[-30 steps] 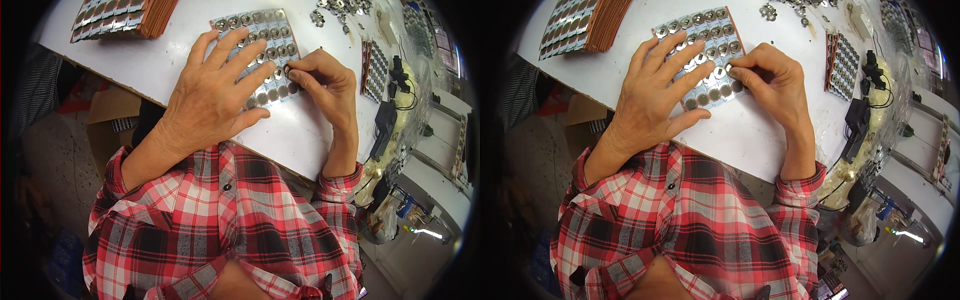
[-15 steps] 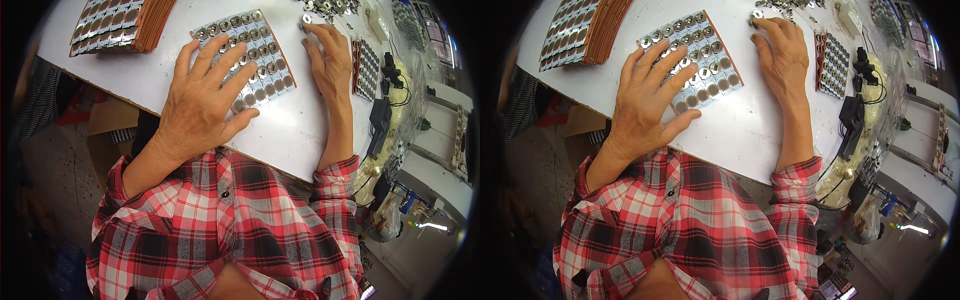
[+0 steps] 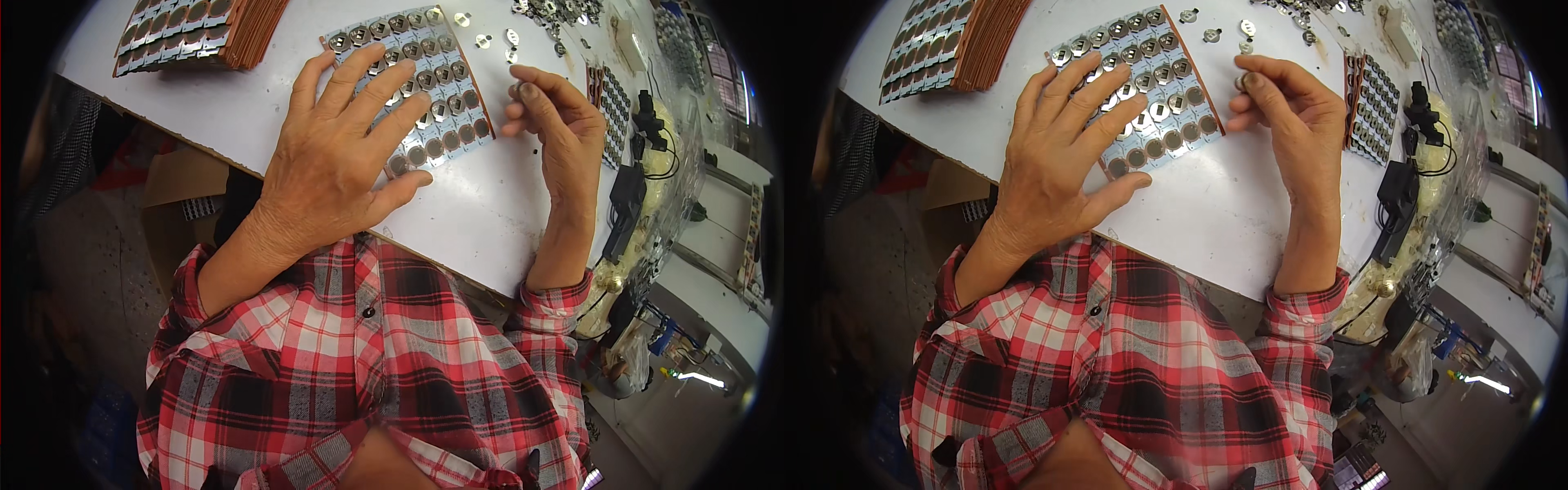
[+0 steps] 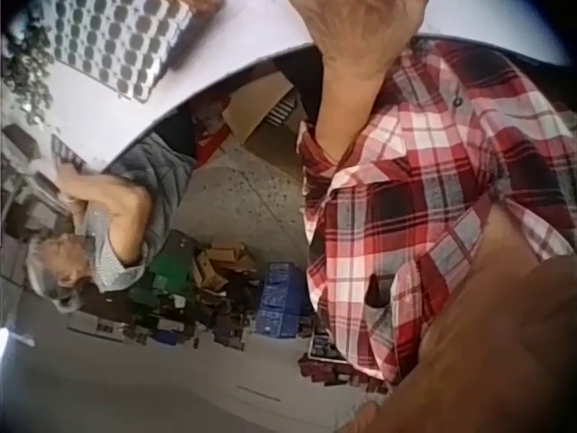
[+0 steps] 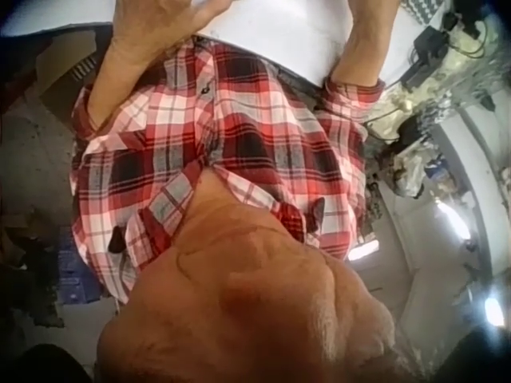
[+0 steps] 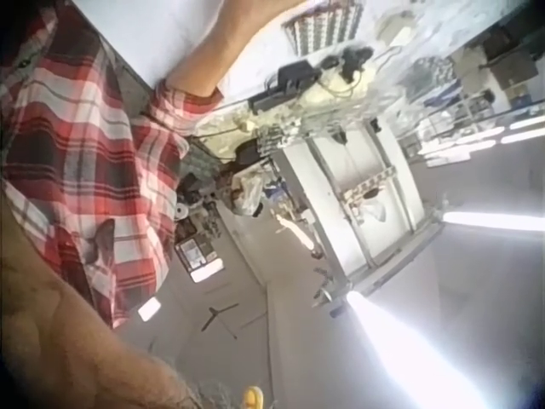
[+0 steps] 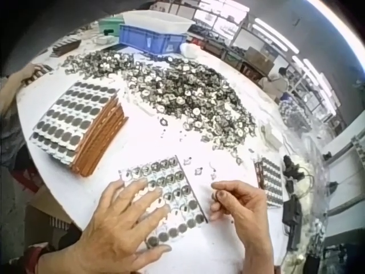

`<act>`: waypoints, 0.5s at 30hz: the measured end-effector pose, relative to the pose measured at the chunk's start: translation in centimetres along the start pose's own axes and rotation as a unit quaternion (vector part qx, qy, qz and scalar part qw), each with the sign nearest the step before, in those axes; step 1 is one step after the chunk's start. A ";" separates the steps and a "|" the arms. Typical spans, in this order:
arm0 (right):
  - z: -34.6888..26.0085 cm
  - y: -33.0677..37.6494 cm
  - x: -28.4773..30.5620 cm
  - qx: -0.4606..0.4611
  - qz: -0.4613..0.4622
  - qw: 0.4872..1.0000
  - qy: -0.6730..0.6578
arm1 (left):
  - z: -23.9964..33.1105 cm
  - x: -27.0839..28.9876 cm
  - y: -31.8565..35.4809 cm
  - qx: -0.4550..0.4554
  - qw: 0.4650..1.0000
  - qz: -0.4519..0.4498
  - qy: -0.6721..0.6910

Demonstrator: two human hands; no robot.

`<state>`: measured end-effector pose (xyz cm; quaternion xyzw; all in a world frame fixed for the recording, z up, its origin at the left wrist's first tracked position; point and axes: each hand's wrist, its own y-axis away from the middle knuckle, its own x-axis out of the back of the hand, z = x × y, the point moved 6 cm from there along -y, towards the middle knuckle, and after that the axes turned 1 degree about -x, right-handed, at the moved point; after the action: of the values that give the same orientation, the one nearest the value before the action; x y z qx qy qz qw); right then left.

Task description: Inserting small round metal components into a grid pattern on a handheld card at a factory workstation.

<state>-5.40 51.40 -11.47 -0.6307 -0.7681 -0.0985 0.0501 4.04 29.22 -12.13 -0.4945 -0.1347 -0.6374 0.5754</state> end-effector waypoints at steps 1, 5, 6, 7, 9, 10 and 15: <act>0.3 0.1 -0.4 -0.022 -0.030 0.999 -0.005 | 0.0 0.0 0.0 0.002 1.000 0.001 0.000; 0.7 0.5 -1.6 -0.035 -0.043 0.998 -0.002 | -0.1 0.0 0.0 0.004 1.000 -0.005 -0.006; 0.9 0.5 -2.0 -0.031 -0.050 0.998 -0.005 | -0.1 0.0 0.0 0.004 1.000 -0.004 -0.005; 1.0 0.5 -2.2 -0.032 -0.052 0.998 -0.005 | -0.2 0.0 0.1 0.004 1.000 -0.003 -0.003; 0.9 0.5 -2.2 -0.024 -0.046 0.996 0.067 | -0.2 0.0 0.0 0.005 1.000 -0.004 -0.006; 0.9 0.5 -2.1 -0.024 -0.046 0.996 0.066 | 0.0 0.0 -0.1 0.004 1.000 -0.005 -0.008; 0.4 0.7 -2.7 0.001 -0.011 0.998 0.064 | -0.1 -0.1 -0.1 0.005 1.000 -0.004 -0.004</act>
<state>-4.17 49.00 -12.34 -0.6142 -0.7706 -0.1384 0.0988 3.89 29.24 -12.27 -0.4932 -0.1422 -0.6373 0.5748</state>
